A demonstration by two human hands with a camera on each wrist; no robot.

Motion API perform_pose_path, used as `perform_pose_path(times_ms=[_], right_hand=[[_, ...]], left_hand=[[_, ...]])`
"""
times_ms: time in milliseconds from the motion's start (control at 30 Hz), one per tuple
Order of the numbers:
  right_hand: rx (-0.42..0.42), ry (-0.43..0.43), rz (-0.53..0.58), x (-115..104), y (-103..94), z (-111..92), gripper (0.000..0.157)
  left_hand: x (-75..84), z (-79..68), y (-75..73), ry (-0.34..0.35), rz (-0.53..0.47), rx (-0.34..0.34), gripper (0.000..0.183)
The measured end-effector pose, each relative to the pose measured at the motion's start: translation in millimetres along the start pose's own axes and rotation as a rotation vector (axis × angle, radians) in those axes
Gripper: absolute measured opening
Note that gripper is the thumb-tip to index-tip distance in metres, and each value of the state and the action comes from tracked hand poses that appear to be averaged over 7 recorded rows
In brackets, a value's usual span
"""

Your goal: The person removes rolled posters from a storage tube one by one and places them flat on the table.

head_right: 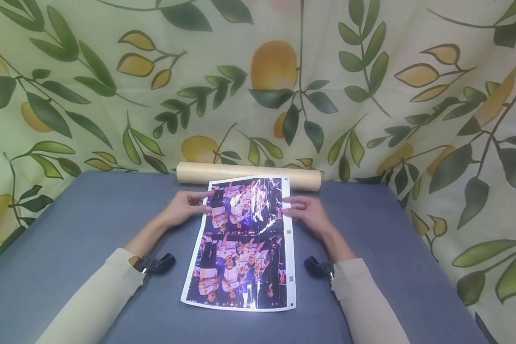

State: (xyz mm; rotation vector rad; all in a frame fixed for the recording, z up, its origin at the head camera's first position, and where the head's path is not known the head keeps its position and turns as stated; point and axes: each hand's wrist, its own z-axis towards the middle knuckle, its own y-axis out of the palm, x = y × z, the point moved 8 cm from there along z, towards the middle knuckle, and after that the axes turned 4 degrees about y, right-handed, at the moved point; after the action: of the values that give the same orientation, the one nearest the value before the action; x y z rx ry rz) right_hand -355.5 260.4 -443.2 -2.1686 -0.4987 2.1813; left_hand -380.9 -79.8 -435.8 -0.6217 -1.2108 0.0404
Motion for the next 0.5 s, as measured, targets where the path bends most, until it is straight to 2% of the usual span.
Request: perform_pose_path(times_ms=[267, 367, 500], right_hand=[[-0.03, -0.039, -0.037, 2.1, 0.6, 6.5, 0.045], [-0.023, -0.037, -0.064, 0.7, 1.2, 8.2, 0.046], [-0.006, -0.027, -0.045, -2.4, 1.2, 8.8, 0.047]], left_hand=[[-4.8, -0.6, 1.1, -0.039, -0.005, -0.013, 0.049], [-5.8, 0.0, -0.8, -0.033, 0.004, -0.009, 0.049], [-4.5, 1.2, -2.5, -0.016, 0.016, -0.02, 0.046]])
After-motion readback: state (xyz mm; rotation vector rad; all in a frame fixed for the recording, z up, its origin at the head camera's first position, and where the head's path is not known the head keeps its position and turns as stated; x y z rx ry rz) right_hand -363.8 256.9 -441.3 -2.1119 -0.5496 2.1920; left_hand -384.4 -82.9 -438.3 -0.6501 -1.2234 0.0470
